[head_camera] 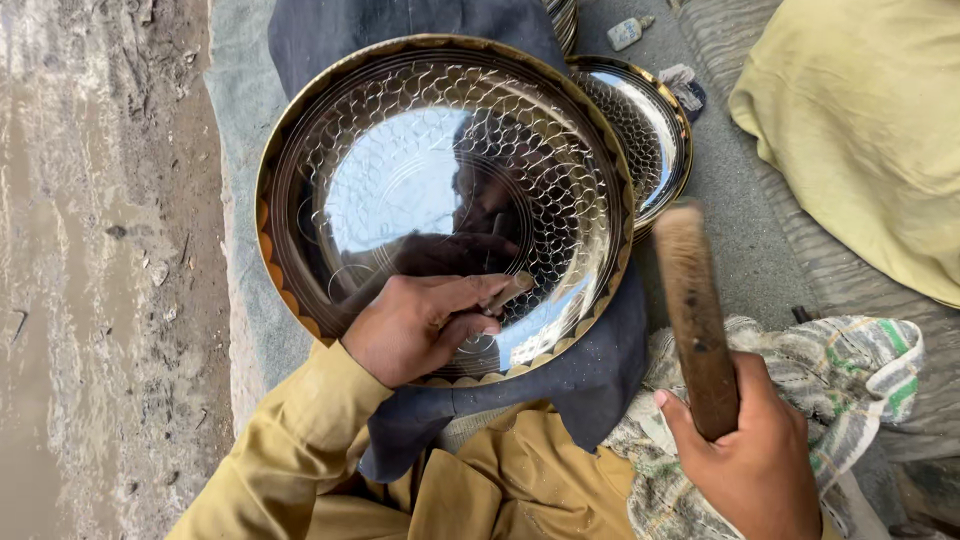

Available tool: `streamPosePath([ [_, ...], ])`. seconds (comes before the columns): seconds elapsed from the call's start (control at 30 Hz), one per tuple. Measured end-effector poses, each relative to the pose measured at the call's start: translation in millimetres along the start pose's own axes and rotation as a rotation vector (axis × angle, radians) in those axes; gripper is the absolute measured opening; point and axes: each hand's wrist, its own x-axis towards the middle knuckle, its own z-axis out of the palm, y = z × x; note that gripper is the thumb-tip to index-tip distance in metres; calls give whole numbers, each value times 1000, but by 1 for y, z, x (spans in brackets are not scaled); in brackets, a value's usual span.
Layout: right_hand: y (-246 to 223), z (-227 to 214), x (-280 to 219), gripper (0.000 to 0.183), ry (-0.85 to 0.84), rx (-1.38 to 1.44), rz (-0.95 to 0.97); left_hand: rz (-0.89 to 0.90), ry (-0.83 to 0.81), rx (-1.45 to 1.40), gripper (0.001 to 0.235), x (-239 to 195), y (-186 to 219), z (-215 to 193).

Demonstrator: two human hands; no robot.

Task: The person uses a hammer and a small metal punch to create a decorative pattern on a large metal plate. They repeatedly strike the punch with the hammer while rotating the plate to continue the pattern.

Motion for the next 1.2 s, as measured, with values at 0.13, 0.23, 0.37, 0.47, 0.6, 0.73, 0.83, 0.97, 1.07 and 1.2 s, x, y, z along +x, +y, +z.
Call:
streamPosePath([
  [0.13, -17, -4, 9, 44, 8, 64, -231, 162, -15, 3, 55, 4, -10, -3],
  [0.23, -21, -8, 12, 46, 34, 93, -169, 120, -63, 5, 53, 6, -13, -1],
  [0.37, -15, -9, 9, 44, -187, -19, -53, 116, -123, 73, 45, 7, -17, 0],
  [0.47, -8, 0, 0, 42, -139, 58, -201, 167, -207, 82, 44, 16, -18, -2],
  [0.6, -2, 35, -26, 45, -20, 117, -115, 217, -347, 153, 53, 23, -18, -5],
  [0.73, 5, 59, -49, 52, -159, 126, 73, 256, -461, 154, 42, 28, -18, 1],
  [0.83, 0, 66, -57, 53, 39, 128, -37, 324, -513, 147, 41, 33, -15, 1],
  [0.97, -5, 62, -47, 46, -53, 148, 64, 294, -451, 131, 46, 38, -9, -7],
  [1.07, -1, 53, -40, 51, 26, 124, -32, 208, -473, 172, 49, 38, -10, -12],
  [1.2, 9, 55, -36, 45, 153, 167, -74, 312, -456, 196, 43, 44, -16, -7],
])
